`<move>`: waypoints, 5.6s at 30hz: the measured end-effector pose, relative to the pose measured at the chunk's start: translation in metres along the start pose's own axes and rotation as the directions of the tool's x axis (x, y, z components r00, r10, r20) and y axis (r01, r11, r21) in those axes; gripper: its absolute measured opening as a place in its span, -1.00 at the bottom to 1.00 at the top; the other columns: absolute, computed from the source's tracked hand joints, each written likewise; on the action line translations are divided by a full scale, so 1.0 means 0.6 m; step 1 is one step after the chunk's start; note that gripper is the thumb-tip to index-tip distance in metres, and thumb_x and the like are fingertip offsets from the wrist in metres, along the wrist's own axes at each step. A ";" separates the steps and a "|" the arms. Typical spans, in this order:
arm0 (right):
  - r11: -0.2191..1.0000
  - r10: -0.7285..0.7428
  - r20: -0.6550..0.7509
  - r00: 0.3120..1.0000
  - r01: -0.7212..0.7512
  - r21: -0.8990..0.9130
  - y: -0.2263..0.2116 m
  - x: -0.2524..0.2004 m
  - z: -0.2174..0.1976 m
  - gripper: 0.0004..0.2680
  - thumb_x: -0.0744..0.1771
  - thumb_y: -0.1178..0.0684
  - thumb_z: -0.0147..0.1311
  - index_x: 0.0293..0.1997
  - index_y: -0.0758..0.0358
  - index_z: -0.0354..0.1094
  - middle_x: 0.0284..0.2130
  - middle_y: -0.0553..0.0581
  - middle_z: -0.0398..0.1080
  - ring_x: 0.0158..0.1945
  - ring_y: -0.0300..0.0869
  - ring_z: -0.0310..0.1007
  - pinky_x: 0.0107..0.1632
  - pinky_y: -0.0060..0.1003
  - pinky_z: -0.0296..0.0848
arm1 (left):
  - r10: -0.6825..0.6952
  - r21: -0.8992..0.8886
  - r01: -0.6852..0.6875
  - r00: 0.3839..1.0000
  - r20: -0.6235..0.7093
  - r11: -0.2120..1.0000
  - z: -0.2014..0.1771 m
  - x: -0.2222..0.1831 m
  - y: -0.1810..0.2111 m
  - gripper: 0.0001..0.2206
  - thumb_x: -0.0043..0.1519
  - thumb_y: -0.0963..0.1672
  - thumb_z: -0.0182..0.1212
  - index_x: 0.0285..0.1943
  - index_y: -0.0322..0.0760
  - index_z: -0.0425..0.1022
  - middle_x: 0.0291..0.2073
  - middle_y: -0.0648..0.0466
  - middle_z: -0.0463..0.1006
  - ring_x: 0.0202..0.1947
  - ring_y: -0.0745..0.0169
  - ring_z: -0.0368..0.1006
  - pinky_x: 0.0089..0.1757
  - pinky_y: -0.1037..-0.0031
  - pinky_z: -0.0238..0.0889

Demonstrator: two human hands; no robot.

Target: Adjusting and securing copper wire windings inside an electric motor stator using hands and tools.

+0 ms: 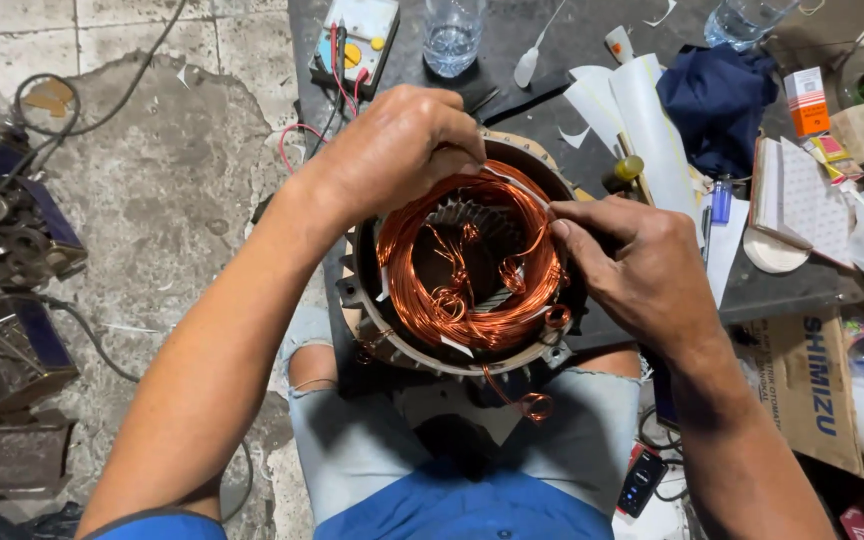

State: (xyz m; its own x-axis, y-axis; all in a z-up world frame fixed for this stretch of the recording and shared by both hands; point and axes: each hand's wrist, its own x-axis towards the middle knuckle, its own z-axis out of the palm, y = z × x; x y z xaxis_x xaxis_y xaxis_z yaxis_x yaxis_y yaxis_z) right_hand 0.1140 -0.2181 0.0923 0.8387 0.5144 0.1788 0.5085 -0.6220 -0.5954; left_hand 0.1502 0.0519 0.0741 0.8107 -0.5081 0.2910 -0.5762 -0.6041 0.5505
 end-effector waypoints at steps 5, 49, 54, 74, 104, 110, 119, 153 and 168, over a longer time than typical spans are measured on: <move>0.974 -0.088 -0.085 0.992 0.069 -0.214 0.000 -0.012 0.028 -0.88 0.35 0.19 0.22 -0.05 0.36 0.57 -0.23 0.23 0.60 -0.27 -0.10 0.61 -0.13 -0.25 0.59 | 0.050 0.013 -0.050 0.999 -0.021 0.999 0.012 0.003 -0.018 -0.95 0.26 -0.19 0.39 -0.26 -0.30 0.67 -0.36 0.01 0.58 -0.38 0.03 0.54 -0.33 0.20 0.38; 0.969 0.007 -0.296 0.955 0.067 0.239 0.036 -0.095 0.039 -0.87 0.31 0.25 0.21 -0.07 0.34 0.51 -0.31 0.19 0.44 -0.27 -0.16 0.46 -0.23 -0.40 0.54 | -0.043 -0.377 0.131 0.972 0.232 0.917 0.026 0.055 -0.007 -0.77 0.33 -0.06 0.16 0.01 -0.22 0.64 0.18 -0.19 0.54 0.21 0.05 0.46 0.21 0.31 0.24; 0.968 0.038 -0.260 0.965 0.029 0.247 0.036 -0.096 0.038 -0.86 0.32 0.25 0.20 -0.04 0.30 0.53 -0.31 0.15 0.40 -0.25 -0.16 0.43 -0.22 -0.39 0.50 | -0.125 -0.373 0.221 0.956 0.265 0.901 0.022 0.055 -0.004 -0.81 0.26 -0.06 0.26 -0.05 -0.15 0.67 0.19 -0.11 0.56 0.21 0.09 0.47 0.17 0.33 0.26; 0.991 -0.134 -0.328 0.935 0.121 -0.058 0.023 -0.024 0.042 -0.90 0.35 0.16 0.23 -0.13 0.37 0.55 -0.39 0.18 0.43 -0.32 -0.09 0.34 -0.23 -0.19 0.36 | -0.156 -0.457 0.235 0.967 0.203 0.858 0.029 0.052 -0.017 -0.83 0.21 -0.03 0.34 -0.32 -0.16 0.58 0.05 -0.11 0.65 0.19 0.19 0.54 0.07 0.41 0.35; 0.999 0.035 -0.159 0.987 -0.028 0.041 0.006 0.002 0.021 -0.91 0.33 0.20 0.16 -0.18 0.23 0.60 -0.44 0.27 0.56 -0.33 0.10 0.60 -0.32 -0.17 0.55 | -0.071 -0.368 0.111 0.990 0.121 0.923 0.015 0.045 -0.008 -0.87 0.24 -0.14 0.37 -0.26 -0.33 0.58 0.02 -0.30 0.63 0.08 -0.42 0.53 0.06 -0.11 0.35; 0.978 0.142 -0.122 0.982 -0.121 0.168 0.002 -0.023 0.012 -0.90 0.30 0.16 0.20 -0.19 0.18 0.62 -0.43 0.26 0.59 -0.29 0.14 0.63 -0.30 -0.11 0.56 | -0.134 -0.315 0.175 0.980 0.148 0.933 0.013 0.050 0.009 -0.82 0.27 -0.06 0.33 -0.12 -0.23 0.51 0.03 -0.24 0.63 0.09 -0.38 0.52 0.07 -0.13 0.33; 0.995 0.097 -0.262 0.960 -0.089 0.043 0.012 -0.033 0.048 -0.90 0.27 0.20 0.20 -0.25 0.14 0.63 -0.51 0.17 0.56 -0.37 0.06 0.60 -0.32 -0.21 0.55 | -0.125 -0.319 0.172 0.979 0.162 0.932 0.028 0.055 -0.007 -0.79 0.25 -0.02 0.36 -0.27 -0.16 0.48 0.06 -0.06 0.66 0.09 -0.33 0.54 0.05 -0.10 0.33; 0.779 0.270 -0.349 0.897 -0.417 -0.469 0.441 -0.271 0.079 -0.78 0.34 0.14 0.26 0.10 0.31 0.56 -0.12 0.22 0.54 -0.05 0.05 0.43 -0.01 -0.05 0.39 | -0.068 0.449 0.137 0.984 -0.166 0.883 0.156 -0.044 0.246 -0.62 0.34 0.02 0.19 0.16 -0.34 0.49 0.19 -0.06 0.53 0.05 -0.12 0.46 0.03 0.17 0.32; 0.817 0.171 -0.496 0.851 -0.404 -0.412 0.460 -0.272 0.094 -0.86 0.34 0.19 0.36 -0.02 0.25 0.64 -0.20 0.20 0.45 -0.09 0.02 0.35 -0.03 -0.11 0.43 | -0.080 0.534 0.140 0.988 -0.134 0.834 0.168 -0.028 0.254 -0.64 0.33 -0.09 0.22 0.24 -0.39 0.46 0.16 -0.14 0.53 -0.04 -0.11 0.51 -0.04 0.24 0.42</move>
State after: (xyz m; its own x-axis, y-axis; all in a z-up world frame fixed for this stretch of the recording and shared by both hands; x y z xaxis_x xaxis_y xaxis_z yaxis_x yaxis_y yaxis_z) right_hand 0.1063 -0.4406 -0.1453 0.8976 0.0383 0.4392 0.1564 -0.9591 -0.2359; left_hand 0.0385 -0.0935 0.0741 0.8609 -0.3710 0.3482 -0.4222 -0.9028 0.0820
